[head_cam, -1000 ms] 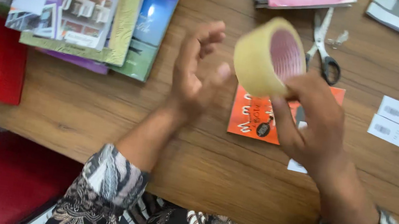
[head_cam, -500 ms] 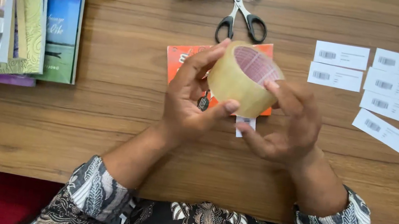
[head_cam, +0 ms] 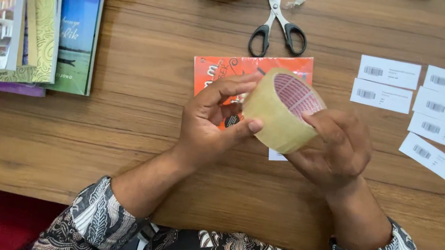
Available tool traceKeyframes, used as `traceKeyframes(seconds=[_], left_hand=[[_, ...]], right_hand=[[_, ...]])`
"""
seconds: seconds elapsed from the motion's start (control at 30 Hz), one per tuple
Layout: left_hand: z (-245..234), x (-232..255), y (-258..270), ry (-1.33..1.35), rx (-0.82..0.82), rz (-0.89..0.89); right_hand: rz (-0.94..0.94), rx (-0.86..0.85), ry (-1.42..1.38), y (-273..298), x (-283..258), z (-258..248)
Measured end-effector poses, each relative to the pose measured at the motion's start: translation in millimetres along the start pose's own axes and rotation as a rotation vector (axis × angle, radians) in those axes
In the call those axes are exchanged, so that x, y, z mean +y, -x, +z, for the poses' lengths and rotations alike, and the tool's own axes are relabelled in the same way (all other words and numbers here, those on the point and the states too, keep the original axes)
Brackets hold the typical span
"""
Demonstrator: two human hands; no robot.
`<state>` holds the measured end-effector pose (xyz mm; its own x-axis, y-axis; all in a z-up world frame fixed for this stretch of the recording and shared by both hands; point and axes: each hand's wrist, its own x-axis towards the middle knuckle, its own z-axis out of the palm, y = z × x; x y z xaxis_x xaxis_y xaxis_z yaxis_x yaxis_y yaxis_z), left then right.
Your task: The person places barcode labels on the back covers of two different books. They use clear packing tape to secure the labels, cutting the tape with scissors and smoothing it down. The person handles the books, labels, tape, and scissors throughout the process.
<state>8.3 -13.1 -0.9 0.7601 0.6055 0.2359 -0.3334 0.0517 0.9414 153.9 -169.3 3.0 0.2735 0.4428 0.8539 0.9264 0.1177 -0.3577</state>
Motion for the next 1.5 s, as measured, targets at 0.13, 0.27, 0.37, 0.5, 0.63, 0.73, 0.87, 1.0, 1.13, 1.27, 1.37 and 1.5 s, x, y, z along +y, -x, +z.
traceKeyframes(seconds=[0.13,0.27,0.37,0.5,0.63,0.73,0.87,1.0,1.13,1.27,1.37,1.5], left_hand=[[-3.1,-5.6,-1.1,-0.056,0.049,0.052],[-2.7,-4.5,-3.2,0.005,0.095,0.021],[-1.3,1.6,-6.2,0.014,0.122,0.031],[-7.0,1.4,-12.1,0.002,0.158,0.053],[-20.6,-0.5,-19.4,0.035,0.116,0.01],[-32.3,-0.5,-22.7,0.124,-0.032,-0.081],[-43.7,25.8,-17.1,0.141,-0.461,-0.313],[-39.4,40.4,-10.7,0.031,-0.768,-0.475],[-37.0,41.5,-10.1,-0.143,-0.833,-0.51],[-39.6,43.7,-12.8,-0.181,-0.843,-0.497],[-41.9,45.3,-12.4,-0.161,-0.824,-0.504],[-36.0,43.6,-12.0,-0.172,-0.674,-0.512]], right_hand=[[-0.005,-0.024,0.02,-3.2,0.3,1.1],[-0.057,-0.019,0.042,-3.9,2.5,3.7],[-0.027,-0.033,-0.001,1.1,2.2,1.8],[0.073,-0.08,-0.118,-10.5,-7.7,-7.6],[0.065,-0.1,-0.11,-12.5,-5.8,-4.7],[0.036,-0.148,-0.201,-9.6,-17.1,-4.7],[-0.037,-0.291,-0.469,-3.0,-57.3,-9.5],[-0.065,-0.438,-0.454,21.0,-84.0,-14.6],[-0.13,-0.472,-0.408,20.2,-87.5,-9.3],[-0.13,-0.452,-0.432,20.7,-87.2,-5.2],[-0.108,-0.453,-0.405,35.2,-86.1,-6.0],[-0.005,-0.485,-0.438,36.1,-85.6,-9.7]])
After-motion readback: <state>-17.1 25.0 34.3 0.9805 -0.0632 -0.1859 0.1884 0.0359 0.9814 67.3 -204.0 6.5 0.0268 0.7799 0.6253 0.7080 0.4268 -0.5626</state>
